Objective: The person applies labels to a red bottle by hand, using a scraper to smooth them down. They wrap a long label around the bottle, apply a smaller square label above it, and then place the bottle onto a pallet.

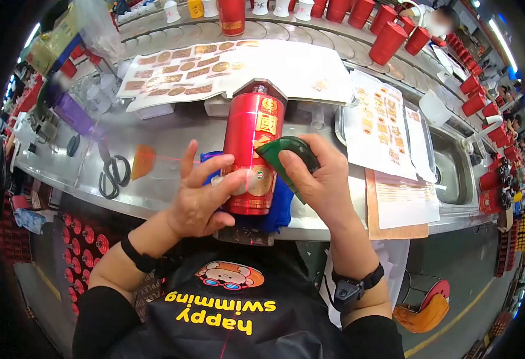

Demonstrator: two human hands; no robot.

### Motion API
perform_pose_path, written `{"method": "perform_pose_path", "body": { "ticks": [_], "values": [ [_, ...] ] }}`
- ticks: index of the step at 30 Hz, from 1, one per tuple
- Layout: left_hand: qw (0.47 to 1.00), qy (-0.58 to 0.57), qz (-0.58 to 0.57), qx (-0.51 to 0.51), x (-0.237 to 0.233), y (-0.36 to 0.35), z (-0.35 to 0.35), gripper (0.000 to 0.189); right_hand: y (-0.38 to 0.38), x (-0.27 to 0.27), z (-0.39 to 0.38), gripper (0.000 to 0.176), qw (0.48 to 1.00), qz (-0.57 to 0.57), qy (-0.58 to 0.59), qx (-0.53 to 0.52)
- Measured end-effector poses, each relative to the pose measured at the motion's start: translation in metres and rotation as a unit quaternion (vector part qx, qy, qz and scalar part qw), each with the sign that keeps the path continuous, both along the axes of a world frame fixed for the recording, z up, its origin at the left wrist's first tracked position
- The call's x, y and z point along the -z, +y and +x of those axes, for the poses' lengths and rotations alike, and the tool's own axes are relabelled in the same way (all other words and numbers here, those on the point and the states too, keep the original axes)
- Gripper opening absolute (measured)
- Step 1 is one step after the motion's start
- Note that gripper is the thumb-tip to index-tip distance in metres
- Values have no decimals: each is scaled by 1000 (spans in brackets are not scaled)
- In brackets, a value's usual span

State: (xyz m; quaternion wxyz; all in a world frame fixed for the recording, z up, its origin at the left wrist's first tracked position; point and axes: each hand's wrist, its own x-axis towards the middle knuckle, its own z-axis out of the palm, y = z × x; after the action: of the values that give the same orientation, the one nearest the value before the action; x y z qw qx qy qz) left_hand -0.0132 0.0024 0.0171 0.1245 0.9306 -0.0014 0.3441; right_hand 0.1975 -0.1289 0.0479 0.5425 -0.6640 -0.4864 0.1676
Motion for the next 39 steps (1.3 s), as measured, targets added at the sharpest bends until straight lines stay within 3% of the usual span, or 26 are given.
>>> {"method": "perform_pose_path", "body": {
  "ticks": [7,10,14,16,18,20,22,24,25,26,28,30,31,34,35,38,39],
  "values": [
    [1000,-16,10,-17,-6,17,16,62,-1,-4,-3,20,1000,-3,25,0],
    [996,-53,-73,-21,2,5,7,74,-3,-16,-11,20,999,-16,2,35],
    [986,-36,-133,-94,29,-13,-8,94,-7,-27,-21,19,990,-32,-83,-110],
    [982,-11,-136,-130,34,-10,-7,101,8,-15,-19,20,998,-12,-50,-46],
    [989,-3,-84,-125,23,-9,-10,102,15,-24,-18,21,967,66,-237,69],
    [991,-14,-49,-125,16,-10,-10,104,0,-33,-32,24,946,30,-320,-32],
    [989,-15,-86,-121,20,-11,-8,105,-10,-40,-38,26,952,7,-214,-219],
    [985,-14,-123,-123,24,-12,-6,106,-4,-29,-25,23,979,-53,-74,-181],
    [982,-15,-141,-124,28,-13,-3,106,5,-22,-18,21,994,-35,-82,-64],
    [979,-16,-158,-125,29,-13,-1,106,13,-13,-8,23,993,35,-108,21],
    [984,-9,-129,-125,22,-13,-4,107,8,-20,-13,27,933,64,-354,32],
    [987,-7,-105,-123,17,-12,-5,108,-8,-35,-39,31,941,37,-300,-153],
    [988,-9,-96,-123,17,-11,-4,108,-12,-41,-40,30,946,16,-205,-249],
    [984,-11,-129,-123,19,-14,-2,107,-3,-28,-25,29,983,1,-167,-80],
    [981,-14,-149,-124,20,-14,0,107,3,-18,-23,30,954,78,-288,24],
    [977,26,-171,-127,30,-12,0,106,-8,-29,-43,33,918,89,-332,-199],
    [979,24,-160,-126,29,-13,1,106,-13,-37,-43,36,923,45,-265,-274]
  ]
}}
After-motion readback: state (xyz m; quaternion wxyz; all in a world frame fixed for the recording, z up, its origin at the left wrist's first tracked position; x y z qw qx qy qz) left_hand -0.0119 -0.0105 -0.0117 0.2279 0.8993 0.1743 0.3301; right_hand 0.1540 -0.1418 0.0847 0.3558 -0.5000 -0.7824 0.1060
